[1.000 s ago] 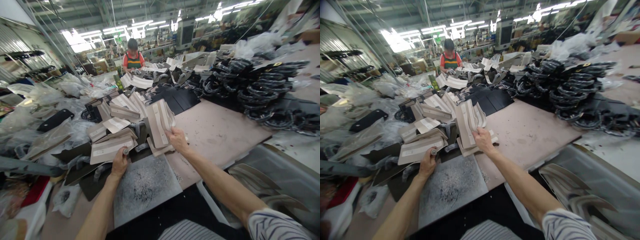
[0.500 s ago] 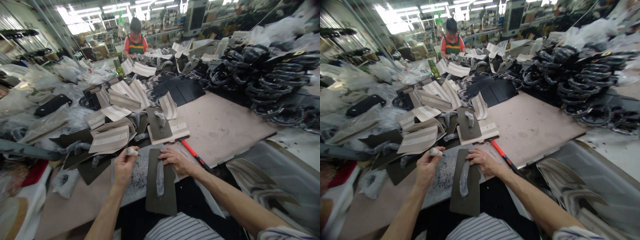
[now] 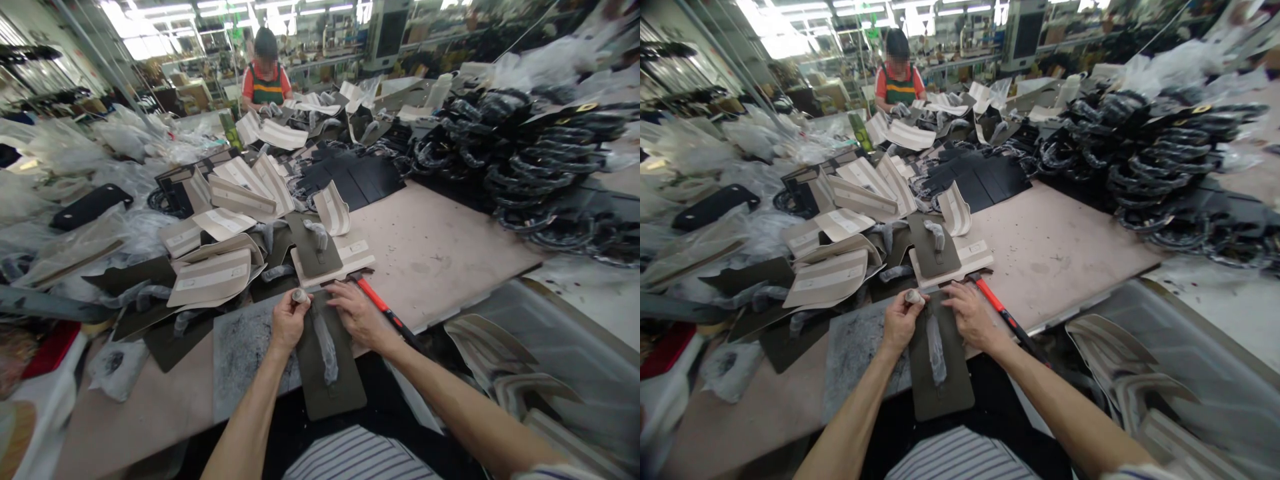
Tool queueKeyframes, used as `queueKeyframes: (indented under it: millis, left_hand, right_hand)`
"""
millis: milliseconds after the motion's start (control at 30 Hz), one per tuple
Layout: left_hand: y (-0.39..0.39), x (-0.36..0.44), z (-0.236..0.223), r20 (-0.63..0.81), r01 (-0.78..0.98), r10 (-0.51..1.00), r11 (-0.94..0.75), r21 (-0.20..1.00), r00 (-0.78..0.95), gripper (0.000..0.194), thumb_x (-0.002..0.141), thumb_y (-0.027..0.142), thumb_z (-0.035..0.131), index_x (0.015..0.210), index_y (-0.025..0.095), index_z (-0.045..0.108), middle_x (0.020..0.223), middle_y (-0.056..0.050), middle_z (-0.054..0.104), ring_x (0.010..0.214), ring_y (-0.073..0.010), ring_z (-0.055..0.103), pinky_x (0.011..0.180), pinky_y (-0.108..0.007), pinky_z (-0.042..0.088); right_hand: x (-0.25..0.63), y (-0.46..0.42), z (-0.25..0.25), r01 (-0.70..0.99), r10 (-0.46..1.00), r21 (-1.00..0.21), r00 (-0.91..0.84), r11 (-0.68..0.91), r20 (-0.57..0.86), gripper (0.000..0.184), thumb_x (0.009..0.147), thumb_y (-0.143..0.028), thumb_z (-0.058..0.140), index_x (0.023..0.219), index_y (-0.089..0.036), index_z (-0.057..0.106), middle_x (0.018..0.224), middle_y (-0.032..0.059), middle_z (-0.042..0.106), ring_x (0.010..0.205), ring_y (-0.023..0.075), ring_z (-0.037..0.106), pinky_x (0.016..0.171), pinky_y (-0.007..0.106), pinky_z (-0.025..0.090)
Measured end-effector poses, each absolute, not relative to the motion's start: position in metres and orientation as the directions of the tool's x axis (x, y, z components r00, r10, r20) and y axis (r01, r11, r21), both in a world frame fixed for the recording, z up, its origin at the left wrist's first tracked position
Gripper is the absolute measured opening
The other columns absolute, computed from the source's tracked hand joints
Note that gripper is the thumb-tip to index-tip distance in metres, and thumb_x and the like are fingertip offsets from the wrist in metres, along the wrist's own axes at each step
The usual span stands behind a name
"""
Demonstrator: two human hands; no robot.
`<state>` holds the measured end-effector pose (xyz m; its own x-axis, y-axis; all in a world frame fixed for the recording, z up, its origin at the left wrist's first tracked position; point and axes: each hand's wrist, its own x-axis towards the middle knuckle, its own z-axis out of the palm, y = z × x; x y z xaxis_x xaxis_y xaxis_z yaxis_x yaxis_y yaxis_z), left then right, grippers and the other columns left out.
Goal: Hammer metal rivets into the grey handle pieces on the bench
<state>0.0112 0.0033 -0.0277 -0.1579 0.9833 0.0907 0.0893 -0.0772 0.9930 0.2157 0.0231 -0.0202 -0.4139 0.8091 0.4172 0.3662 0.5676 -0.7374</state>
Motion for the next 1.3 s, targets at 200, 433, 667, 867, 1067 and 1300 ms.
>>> queueKeyframes:
  millis: [200,433,667,867,1067,1300]
  left_hand:
    - [0.005,0.012,-0.021,0.069,0.089,0.985,-0.055,0.994,-0.157,0.020,0.083,0.029,0.068,0.098,0.017,0.065,0.093,-0.007,0.074,0.089,-0.0190,0.070,0.086,-0.031,0.052]
    - [0.006,0.012,-0.022,0.049,0.073,0.991,-0.040,0.997,-0.123,0.020,0.083,0.027,0.068,0.100,0.017,0.064,0.093,-0.007,0.074,0.089,-0.0189,0.070,0.086,-0.031,0.052]
    - [0.009,0.011,-0.022,0.027,0.095,0.993,-0.016,0.995,-0.118,0.019,0.083,0.028,0.066,0.098,0.017,0.064,0.091,-0.006,0.074,0.089,-0.0191,0.070,0.087,-0.032,0.052]
    - [0.014,0.011,-0.011,0.019,0.121,0.998,-0.012,0.993,-0.058,0.015,0.081,0.025,0.066,0.094,0.017,0.064,0.086,-0.005,0.074,0.084,-0.0188,0.069,0.083,-0.030,0.052]
    - [0.019,0.007,-0.004,0.080,0.265,0.993,-0.099,0.959,0.084,0.007,0.082,0.020,0.061,0.086,0.018,0.066,0.081,-0.002,0.071,0.079,-0.0174,0.066,0.076,-0.027,0.050]
    - [0.015,0.004,-0.011,0.149,0.327,0.980,-0.184,0.927,0.128,0.013,0.085,0.019,0.058,0.093,0.019,0.068,0.084,-0.002,0.071,0.082,-0.0186,0.065,0.076,-0.027,0.049]
  right_hand:
    - [0.199,-0.040,0.020,0.497,0.903,-0.761,-0.324,0.417,0.283,0.046,0.082,-0.034,0.068,0.124,-0.020,0.058,0.128,0.0137,0.058,0.120,0.0292,0.052,0.103,0.049,0.043]
    - [0.214,-0.038,0.006,0.530,0.946,-0.786,-0.126,0.319,0.300,0.032,0.093,-0.034,0.053,0.121,-0.019,0.056,0.126,0.0130,0.058,0.120,0.0256,0.052,0.104,0.045,0.042]
    - [0.283,0.003,-0.012,0.904,0.983,-0.404,-0.074,0.138,0.171,0.036,0.089,-0.039,0.056,0.114,-0.013,0.059,0.111,0.0169,0.060,0.102,0.0304,0.056,0.089,0.043,0.045]
    - [0.291,0.022,-0.008,0.782,0.968,-0.606,-0.011,-0.148,-0.250,0.014,0.083,-0.020,0.055,0.097,-0.017,0.057,0.089,0.0076,0.057,0.079,0.0190,0.055,0.070,0.028,0.042]
    - [0.285,0.012,0.013,0.215,0.739,-0.762,-0.191,-0.611,-0.646,0.005,0.078,-0.022,0.051,0.080,-0.020,0.047,0.064,-0.0037,0.044,0.047,0.0099,0.039,0.044,0.022,0.038]
    - [0.281,-0.059,0.041,-0.075,0.725,-0.722,-0.116,-0.688,-0.679,0.028,0.085,-0.049,0.055,0.082,-0.023,0.047,0.059,-0.0084,0.035,0.037,0.0062,0.026,0.030,0.018,0.026]
